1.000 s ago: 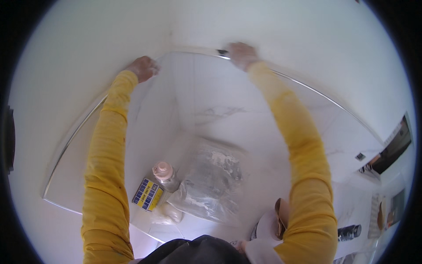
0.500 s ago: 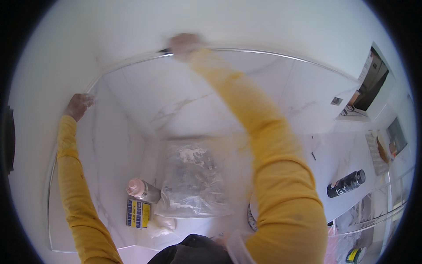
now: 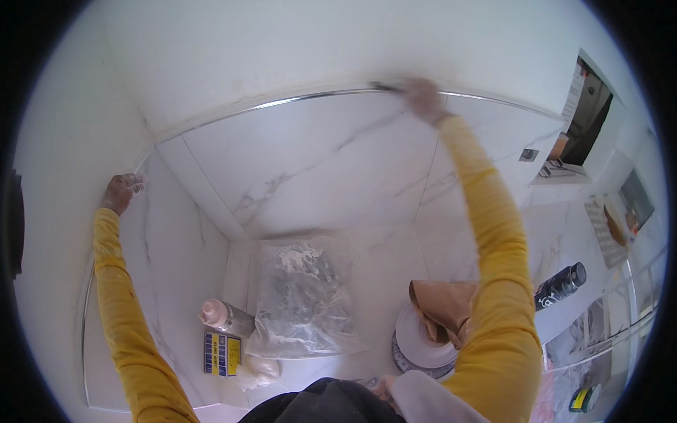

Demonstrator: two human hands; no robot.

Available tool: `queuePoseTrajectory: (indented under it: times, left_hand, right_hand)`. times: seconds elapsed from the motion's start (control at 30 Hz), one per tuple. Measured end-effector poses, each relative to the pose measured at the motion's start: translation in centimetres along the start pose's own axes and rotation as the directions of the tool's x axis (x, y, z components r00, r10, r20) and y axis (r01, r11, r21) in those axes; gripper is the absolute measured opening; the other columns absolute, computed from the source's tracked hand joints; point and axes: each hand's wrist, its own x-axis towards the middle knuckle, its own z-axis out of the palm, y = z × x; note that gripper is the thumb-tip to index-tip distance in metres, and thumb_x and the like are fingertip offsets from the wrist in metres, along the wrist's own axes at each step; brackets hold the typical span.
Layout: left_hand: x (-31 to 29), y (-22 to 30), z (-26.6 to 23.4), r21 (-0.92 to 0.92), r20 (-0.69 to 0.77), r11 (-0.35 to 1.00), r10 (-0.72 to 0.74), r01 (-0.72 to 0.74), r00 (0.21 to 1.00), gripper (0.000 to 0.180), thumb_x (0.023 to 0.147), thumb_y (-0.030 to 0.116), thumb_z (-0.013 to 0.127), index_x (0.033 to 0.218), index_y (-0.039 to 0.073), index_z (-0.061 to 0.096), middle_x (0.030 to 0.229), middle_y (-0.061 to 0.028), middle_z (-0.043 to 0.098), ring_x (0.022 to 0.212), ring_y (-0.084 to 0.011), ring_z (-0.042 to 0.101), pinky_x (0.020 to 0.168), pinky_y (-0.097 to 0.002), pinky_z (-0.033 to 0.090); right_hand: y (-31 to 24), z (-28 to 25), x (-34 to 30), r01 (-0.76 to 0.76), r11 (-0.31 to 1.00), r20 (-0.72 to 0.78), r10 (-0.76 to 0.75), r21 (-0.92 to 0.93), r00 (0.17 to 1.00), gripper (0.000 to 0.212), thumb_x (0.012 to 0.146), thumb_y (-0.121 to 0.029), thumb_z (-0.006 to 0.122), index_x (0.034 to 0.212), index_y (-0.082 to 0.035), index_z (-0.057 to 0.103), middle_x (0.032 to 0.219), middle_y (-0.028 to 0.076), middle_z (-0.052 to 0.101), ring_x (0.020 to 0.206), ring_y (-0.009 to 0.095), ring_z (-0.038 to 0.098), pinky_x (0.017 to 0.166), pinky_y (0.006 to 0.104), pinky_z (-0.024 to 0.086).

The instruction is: The person installs a metal trim strip along the corner of a tiled wall using a small black tool to press and align the piece. They repeatedly adjust the trim along the seam and smooth it into place while working on a ladder.

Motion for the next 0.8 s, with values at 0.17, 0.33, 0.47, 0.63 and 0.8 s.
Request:
queuePoseTrajectory:
  times: [0.17, 0.33, 0.47, 0.63, 0.8]
  left_hand:
    - [-1.3, -0.7, -0.7, 0.056, -0.013, 0.998, 0.014, -0.013, 1.000, 0.031, 0.089, 0.011, 0.067, 0.117, -0.002, 0.069, 0.113, -0.0133, 0.072, 0.105, -0.0224, 0.065, 0.097, -0.0302, 0.048]
    - [0.6, 0.0, 0.6, -0.012, -0.038, 1.000, 0.013, -0.013, 0.999, 0.030, 0.087, 0.005, 0.067, 0.115, -0.004, 0.068, 0.109, -0.0119, 0.072, 0.100, -0.0208, 0.066, 0.093, -0.0279, 0.050]
    - [-0.3, -3.0, -0.5, -0.055, -0.002, 0.997, 0.057, -0.057, 0.998, 0.025, 0.088, -0.003, 0.064, 0.112, -0.009, 0.067, 0.106, -0.0117, 0.072, 0.096, -0.0184, 0.066, 0.091, -0.0270, 0.052]
    - [1.6, -3.4, 0.1, -0.099, 0.016, 0.991, 0.088, -0.086, 0.996, 0.026, 0.088, -0.005, 0.059, 0.112, -0.008, 0.067, 0.107, -0.0116, 0.072, 0.097, -0.0183, 0.065, 0.092, -0.0271, 0.052]
    - [3.3, -3.2, 1.1, 0.011, 0.003, 0.998, 0.069, -0.069, 0.998, 0.025, 0.089, 0.006, 0.063, 0.110, -0.003, 0.071, 0.111, -0.0105, 0.072, 0.103, -0.0208, 0.065, 0.093, -0.0297, 0.050]
  right_hand:
    - [-30.6, 6.7, 13.9, 0.037, 0.980, 0.231, -0.082, 0.195, 0.969, 0.026, 0.098, -0.028, 0.049, 0.109, -0.017, 0.071, 0.094, 0.011, 0.070, 0.093, 0.031, 0.068, 0.078, 0.0485, 0.054]
    - [-39.9, 7.7, 19.5, 0.101, 0.974, 0.280, -0.157, 0.204, 0.947, 0.025, 0.095, -0.020, 0.052, 0.102, -0.011, 0.074, 0.106, 0.011, 0.072, 0.108, 0.030, 0.067, 0.084, 0.0450, 0.054]
    - [-35.4, 5.2, 16.7, 0.099, 0.985, 0.301, -0.138, 0.140, 0.944, 0.023, 0.093, -0.017, 0.054, 0.100, -0.009, 0.074, 0.103, 0.014, 0.073, 0.105, 0.030, 0.069, 0.083, 0.0456, 0.055]
    - [-11.4, 2.7, 7.0, -0.117, 0.983, 0.194, 0.143, -0.139, 0.971, 0.040, 0.085, -0.055, 0.065, 0.100, -0.019, 0.074, 0.092, 0.009, 0.070, 0.093, 0.029, 0.067, 0.081, 0.0469, 0.055]
    - [7.6, -7.2, -3.7, -0.230, 0.935, 0.181, 0.284, -0.269, 0.942, 0.045, 0.088, -0.059, 0.059, 0.115, -0.025, 0.073, 0.106, 0.005, 0.071, 0.103, 0.027, 0.065, 0.094, 0.0400, 0.049]
